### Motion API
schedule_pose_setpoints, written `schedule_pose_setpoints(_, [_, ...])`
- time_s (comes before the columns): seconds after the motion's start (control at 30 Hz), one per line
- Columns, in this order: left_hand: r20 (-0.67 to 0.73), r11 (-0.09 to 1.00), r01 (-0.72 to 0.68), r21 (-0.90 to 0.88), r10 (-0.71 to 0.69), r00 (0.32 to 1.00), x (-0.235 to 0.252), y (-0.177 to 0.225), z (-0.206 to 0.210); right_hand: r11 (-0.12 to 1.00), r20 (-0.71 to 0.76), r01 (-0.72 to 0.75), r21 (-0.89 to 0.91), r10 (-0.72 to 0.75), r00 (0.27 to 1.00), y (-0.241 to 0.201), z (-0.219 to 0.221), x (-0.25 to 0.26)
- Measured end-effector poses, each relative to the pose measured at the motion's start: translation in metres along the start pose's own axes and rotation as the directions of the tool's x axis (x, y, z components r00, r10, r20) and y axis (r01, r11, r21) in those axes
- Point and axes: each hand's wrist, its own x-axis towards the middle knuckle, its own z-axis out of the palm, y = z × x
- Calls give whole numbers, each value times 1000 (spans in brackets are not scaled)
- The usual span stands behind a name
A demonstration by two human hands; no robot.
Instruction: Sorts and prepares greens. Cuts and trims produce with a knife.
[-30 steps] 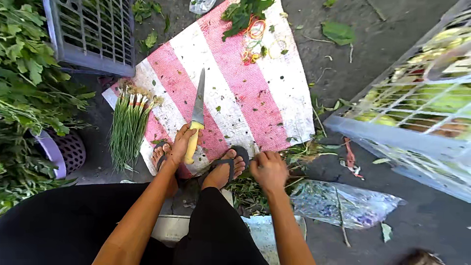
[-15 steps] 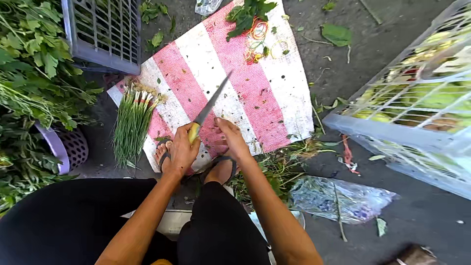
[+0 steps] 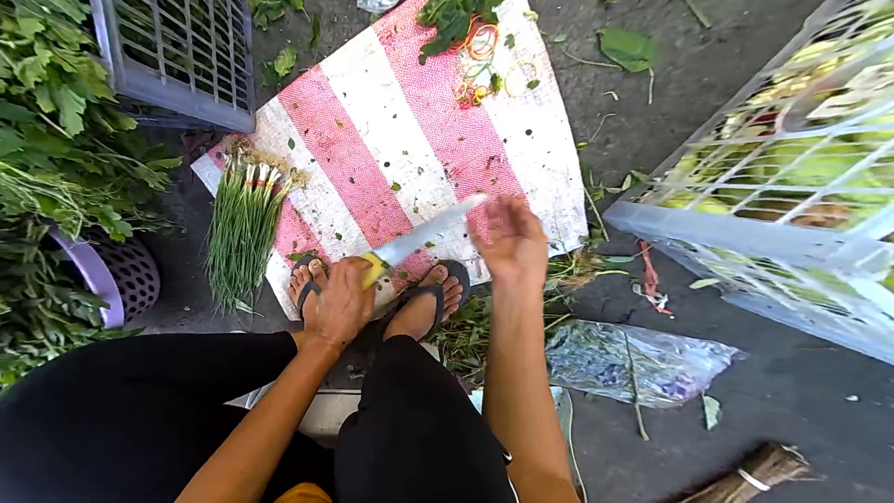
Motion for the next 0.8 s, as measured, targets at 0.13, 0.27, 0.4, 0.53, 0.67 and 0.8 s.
schedule_pose_setpoints(0.13, [48, 897, 425, -117, -423, 905, 1, -35, -18, 797, 5, 300, -524, -350, 937, 19, -6, 28])
schedule_pose_setpoints(0.27, [-68, 841, 485, -239, -513, 855, 13, -51, -29, 67, 662, 738, -672, -394, 638, 64, 52, 55])
schedule_pose_setpoints(0.4, [-85, 846, 456, -275, -494, 865, 14, -52, -31, -322, 856, 795, -514, -128, 502, 97, 83, 84])
schedule_pose_setpoints(0.53, [-41, 834, 474, -283, -504, 863, 13, -51, -27, -332, 897, 836, -438, -90, 434, 118, 55, 43])
schedule_pose_setpoints(0.67, [-1, 831, 460, -314, -484, 875, 10, -50, -19, -266, 928, 906, -329, 84, 362, 170, 28, -16])
schedule_pose_setpoints(0.8, [-4, 854, 425, -299, -446, 895, 6, -49, -22, -257, 934, 963, -81, 319, 164, 177, -4, -5])
